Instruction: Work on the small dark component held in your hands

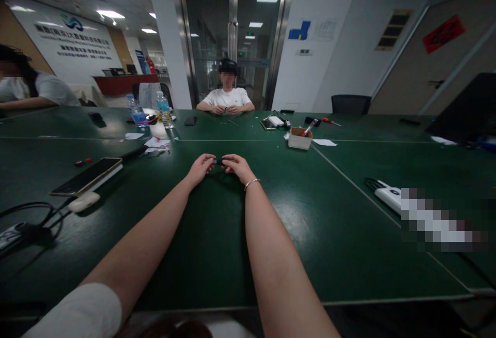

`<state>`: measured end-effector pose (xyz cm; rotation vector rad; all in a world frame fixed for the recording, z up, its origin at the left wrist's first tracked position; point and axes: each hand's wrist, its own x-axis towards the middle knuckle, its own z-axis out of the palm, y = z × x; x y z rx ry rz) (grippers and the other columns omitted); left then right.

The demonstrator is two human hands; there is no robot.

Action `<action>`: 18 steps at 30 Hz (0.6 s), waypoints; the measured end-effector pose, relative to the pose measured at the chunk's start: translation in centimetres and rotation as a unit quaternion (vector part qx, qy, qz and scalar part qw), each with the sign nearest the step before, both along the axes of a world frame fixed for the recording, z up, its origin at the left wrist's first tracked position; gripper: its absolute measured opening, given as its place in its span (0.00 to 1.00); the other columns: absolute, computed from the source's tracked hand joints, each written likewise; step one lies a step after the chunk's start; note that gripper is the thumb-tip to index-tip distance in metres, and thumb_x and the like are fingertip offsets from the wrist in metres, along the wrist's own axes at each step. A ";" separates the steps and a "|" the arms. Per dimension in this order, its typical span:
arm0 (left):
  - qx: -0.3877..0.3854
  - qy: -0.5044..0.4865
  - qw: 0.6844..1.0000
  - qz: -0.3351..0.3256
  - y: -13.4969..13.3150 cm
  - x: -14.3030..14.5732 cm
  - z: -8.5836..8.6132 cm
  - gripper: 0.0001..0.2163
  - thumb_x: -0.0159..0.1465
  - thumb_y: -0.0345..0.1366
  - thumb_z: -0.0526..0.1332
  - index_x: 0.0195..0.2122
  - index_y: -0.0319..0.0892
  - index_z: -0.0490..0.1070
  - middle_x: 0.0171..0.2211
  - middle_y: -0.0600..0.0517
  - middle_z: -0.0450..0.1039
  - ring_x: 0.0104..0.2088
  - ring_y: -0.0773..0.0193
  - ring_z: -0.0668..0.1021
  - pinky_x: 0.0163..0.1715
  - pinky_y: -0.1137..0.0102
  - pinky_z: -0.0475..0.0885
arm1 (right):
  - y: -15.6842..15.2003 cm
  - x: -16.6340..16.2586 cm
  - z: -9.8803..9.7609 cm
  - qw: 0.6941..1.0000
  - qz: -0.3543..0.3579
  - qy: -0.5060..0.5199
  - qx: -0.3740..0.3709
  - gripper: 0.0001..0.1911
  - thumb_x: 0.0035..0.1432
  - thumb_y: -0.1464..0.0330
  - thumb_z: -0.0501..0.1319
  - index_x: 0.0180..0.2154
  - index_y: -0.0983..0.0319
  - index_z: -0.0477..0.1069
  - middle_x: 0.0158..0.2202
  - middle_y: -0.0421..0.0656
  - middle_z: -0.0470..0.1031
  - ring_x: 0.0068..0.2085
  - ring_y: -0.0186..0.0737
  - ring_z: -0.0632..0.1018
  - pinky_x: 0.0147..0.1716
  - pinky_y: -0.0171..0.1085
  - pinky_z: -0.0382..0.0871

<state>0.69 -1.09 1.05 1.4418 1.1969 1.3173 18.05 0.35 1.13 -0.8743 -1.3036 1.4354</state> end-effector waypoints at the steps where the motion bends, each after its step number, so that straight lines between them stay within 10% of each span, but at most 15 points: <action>1: 0.004 0.002 1.000 0.001 0.0 0.0 0.0 0.09 0.56 0.36 0.60 0.38 0.41 0.70 0.25 0.54 0.69 0.24 0.69 0.70 0.23 0.75 0.63 | 0.0 0.0 0.0 1.000 0.000 0.000 0.000 0.14 0.46 0.70 0.68 0.38 0.63 0.73 0.25 0.39 0.77 0.20 0.27 0.72 0.23 0.28 0.69; 18: 0.002 -0.006 1.000 0.004 0.3 0.0 -0.4 0.11 0.57 0.40 0.61 0.38 0.41 0.70 0.27 0.53 0.71 0.25 0.69 0.71 0.23 0.75 0.64 | -0.1 0.0 0.1 1.000 0.000 -0.002 0.003 0.14 0.46 0.70 0.68 0.38 0.63 0.73 0.24 0.38 0.76 0.20 0.27 0.72 0.23 0.29 0.69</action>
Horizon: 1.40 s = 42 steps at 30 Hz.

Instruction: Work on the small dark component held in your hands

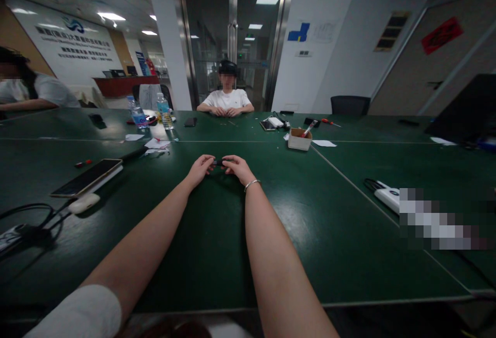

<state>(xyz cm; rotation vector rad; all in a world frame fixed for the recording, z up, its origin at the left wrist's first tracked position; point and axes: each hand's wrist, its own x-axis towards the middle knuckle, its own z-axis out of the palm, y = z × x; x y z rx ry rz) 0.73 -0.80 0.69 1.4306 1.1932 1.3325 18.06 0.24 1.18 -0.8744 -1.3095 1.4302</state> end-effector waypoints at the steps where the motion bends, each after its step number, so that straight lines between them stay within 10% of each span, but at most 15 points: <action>1: -0.001 -0.003 1.000 0.000 0.0 0.0 0.0 0.10 0.57 0.40 0.61 0.38 0.41 0.70 0.26 0.53 0.71 0.25 0.69 0.72 0.23 0.75 0.64 | 0.0 0.0 0.0 1.000 0.000 0.000 -0.001 0.14 0.46 0.70 0.68 0.38 0.63 0.73 0.24 0.38 0.75 0.20 0.27 0.72 0.24 0.29 0.69; 42: 0.021 0.004 1.000 -0.006 -0.6 -0.2 0.6 0.09 0.52 0.36 0.64 0.34 0.40 0.73 0.31 0.50 0.74 0.32 0.65 0.74 0.29 0.72 0.69 | -0.3 0.2 0.2 1.000 0.009 -0.005 0.017 0.19 0.44 0.74 0.66 0.42 0.61 0.70 0.32 0.38 0.75 0.22 0.25 0.73 0.25 0.28 0.72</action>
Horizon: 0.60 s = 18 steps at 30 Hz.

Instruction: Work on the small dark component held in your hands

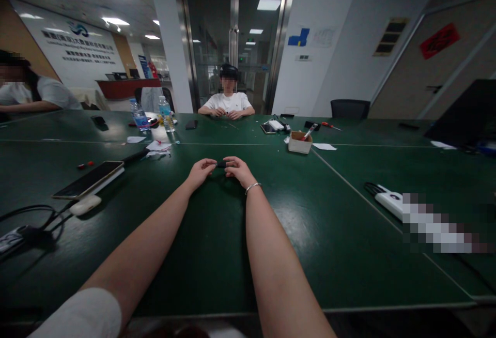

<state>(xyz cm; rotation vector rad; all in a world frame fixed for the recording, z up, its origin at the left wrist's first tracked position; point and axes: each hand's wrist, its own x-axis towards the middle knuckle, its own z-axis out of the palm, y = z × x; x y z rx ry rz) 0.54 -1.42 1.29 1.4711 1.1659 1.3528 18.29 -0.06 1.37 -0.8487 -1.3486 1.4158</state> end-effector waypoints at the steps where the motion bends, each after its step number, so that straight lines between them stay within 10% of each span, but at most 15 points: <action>1: 0.003 -0.002 1.000 0.002 0.0 0.0 0.0 0.09 0.52 0.36 0.64 0.34 0.39 0.74 0.31 0.50 0.74 0.32 0.65 0.75 0.31 0.72 0.69 | 0.0 0.0 0.0 1.000 0.002 0.003 0.006 0.24 0.42 0.76 0.66 0.44 0.58 0.69 0.36 0.38 0.75 0.23 0.25 0.73 0.26 0.29 0.73; 18: 0.023 -0.019 1.000 0.009 0.6 -0.2 -0.5 0.07 0.53 0.33 0.65 0.33 0.38 0.74 0.30 0.49 0.75 0.35 0.63 0.76 0.43 0.64 0.70 | 0.6 -0.3 -0.2 0.999 0.004 -0.046 0.000 0.14 0.53 0.69 0.62 0.43 0.62 0.69 0.32 0.42 0.76 0.17 0.24 0.70 0.18 0.27 0.67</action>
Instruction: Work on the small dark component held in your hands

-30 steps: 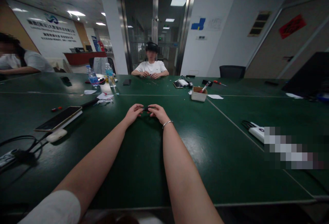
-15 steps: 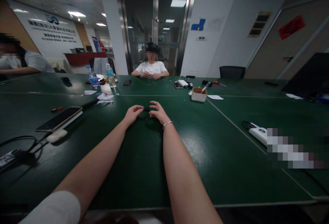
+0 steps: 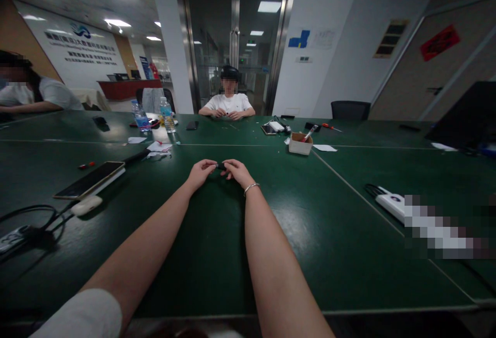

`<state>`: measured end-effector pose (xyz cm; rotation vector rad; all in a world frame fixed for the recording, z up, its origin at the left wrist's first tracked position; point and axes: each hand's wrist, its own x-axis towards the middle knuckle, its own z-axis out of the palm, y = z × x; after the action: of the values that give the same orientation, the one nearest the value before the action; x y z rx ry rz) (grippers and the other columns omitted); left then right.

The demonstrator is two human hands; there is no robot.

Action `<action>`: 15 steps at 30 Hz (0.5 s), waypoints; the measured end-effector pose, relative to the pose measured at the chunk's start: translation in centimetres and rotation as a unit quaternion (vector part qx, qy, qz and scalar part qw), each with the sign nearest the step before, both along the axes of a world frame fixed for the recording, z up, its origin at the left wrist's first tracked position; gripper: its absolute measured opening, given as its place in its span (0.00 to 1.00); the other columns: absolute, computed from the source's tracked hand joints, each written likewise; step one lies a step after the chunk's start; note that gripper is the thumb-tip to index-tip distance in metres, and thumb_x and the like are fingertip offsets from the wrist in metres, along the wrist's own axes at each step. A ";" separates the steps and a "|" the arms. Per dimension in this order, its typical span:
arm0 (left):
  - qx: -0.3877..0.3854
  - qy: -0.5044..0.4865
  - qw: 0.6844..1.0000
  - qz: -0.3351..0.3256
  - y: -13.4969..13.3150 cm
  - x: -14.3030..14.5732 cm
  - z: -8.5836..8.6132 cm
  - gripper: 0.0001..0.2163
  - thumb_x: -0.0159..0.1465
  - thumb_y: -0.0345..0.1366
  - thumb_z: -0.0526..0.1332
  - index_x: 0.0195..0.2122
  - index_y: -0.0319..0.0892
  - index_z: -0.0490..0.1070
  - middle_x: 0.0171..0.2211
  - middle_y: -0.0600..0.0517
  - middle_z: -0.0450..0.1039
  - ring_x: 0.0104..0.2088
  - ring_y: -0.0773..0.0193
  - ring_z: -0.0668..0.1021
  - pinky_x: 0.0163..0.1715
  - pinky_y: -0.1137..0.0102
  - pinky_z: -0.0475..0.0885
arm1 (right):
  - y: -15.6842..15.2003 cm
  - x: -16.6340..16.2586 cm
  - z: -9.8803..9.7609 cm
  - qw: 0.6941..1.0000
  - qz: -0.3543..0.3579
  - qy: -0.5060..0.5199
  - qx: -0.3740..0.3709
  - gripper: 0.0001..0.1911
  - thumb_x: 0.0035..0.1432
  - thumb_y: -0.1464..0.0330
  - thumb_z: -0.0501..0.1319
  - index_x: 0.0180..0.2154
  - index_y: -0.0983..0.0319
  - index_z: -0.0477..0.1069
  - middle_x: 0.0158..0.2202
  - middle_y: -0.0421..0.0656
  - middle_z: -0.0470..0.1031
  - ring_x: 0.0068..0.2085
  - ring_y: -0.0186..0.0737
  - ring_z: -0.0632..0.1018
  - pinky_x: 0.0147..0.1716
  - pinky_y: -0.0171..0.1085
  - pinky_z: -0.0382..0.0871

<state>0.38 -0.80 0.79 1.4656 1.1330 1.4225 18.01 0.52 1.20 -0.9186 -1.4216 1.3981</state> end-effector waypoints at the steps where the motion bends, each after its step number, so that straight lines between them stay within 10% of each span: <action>1: 0.000 0.000 1.000 0.002 0.0 0.0 -0.1 0.07 0.53 0.33 0.65 0.33 0.39 0.74 0.30 0.50 0.75 0.35 0.63 0.76 0.43 0.64 0.70 | 0.0 0.0 0.0 1.000 0.005 0.013 0.009 0.19 0.50 0.71 0.63 0.46 0.60 0.67 0.36 0.42 0.76 0.19 0.24 0.71 0.20 0.27 0.70; 15: -0.004 -0.007 1.000 0.001 0.1 -0.1 -0.1 0.09 0.52 0.36 0.66 0.33 0.39 0.74 0.29 0.50 0.74 0.33 0.63 0.76 0.40 0.65 0.70 | 0.0 0.2 -0.1 1.000 -0.014 0.022 -0.007 0.20 0.51 0.69 0.63 0.48 0.58 0.66 0.35 0.41 0.75 0.19 0.26 0.72 0.21 0.30 0.72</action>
<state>0.32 -0.74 0.71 1.4470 1.1325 1.4254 18.18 0.55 1.07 -0.9083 -1.3622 1.4012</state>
